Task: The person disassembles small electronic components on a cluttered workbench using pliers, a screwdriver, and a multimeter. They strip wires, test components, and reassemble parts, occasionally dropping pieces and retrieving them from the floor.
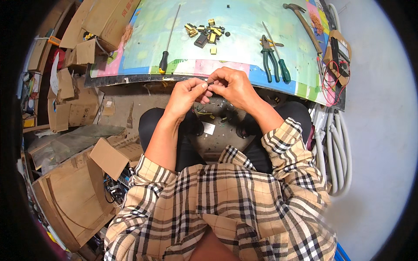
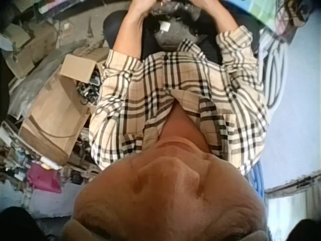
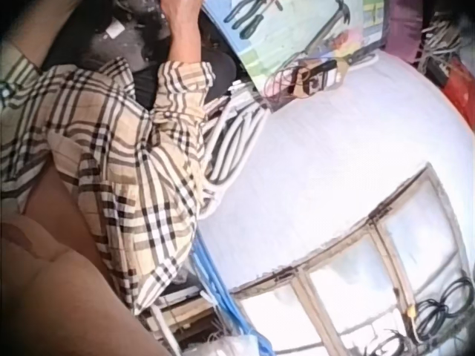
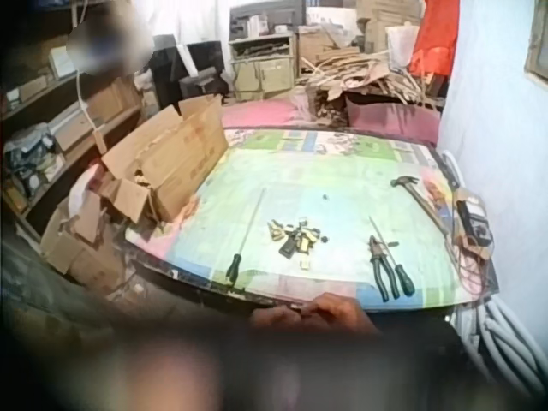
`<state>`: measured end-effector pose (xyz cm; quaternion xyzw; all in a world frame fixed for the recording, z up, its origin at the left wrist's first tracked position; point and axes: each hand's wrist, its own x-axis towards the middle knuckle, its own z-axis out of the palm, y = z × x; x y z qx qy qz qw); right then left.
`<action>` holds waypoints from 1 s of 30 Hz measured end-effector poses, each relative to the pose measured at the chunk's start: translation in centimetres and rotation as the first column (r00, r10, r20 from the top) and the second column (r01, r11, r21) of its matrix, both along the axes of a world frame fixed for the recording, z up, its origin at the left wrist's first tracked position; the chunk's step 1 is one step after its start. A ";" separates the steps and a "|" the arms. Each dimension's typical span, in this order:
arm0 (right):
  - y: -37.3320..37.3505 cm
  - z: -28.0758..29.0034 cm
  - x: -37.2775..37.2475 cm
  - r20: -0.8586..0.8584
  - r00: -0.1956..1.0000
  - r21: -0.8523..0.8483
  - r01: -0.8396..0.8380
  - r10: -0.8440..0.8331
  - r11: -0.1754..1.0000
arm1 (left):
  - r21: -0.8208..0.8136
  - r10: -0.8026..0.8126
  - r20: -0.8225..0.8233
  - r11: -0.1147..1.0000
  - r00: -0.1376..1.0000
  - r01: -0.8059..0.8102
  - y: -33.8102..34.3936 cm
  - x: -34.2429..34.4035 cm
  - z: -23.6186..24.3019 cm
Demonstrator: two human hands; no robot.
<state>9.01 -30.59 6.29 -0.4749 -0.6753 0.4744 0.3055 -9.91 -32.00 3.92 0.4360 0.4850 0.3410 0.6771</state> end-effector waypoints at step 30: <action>1.1 0.4 3.1 -0.183 0.980 -0.115 0.061 -0.081 0.992 | -0.002 0.120 0.160 0.993 0.980 -0.121 1.9 3.0 1.2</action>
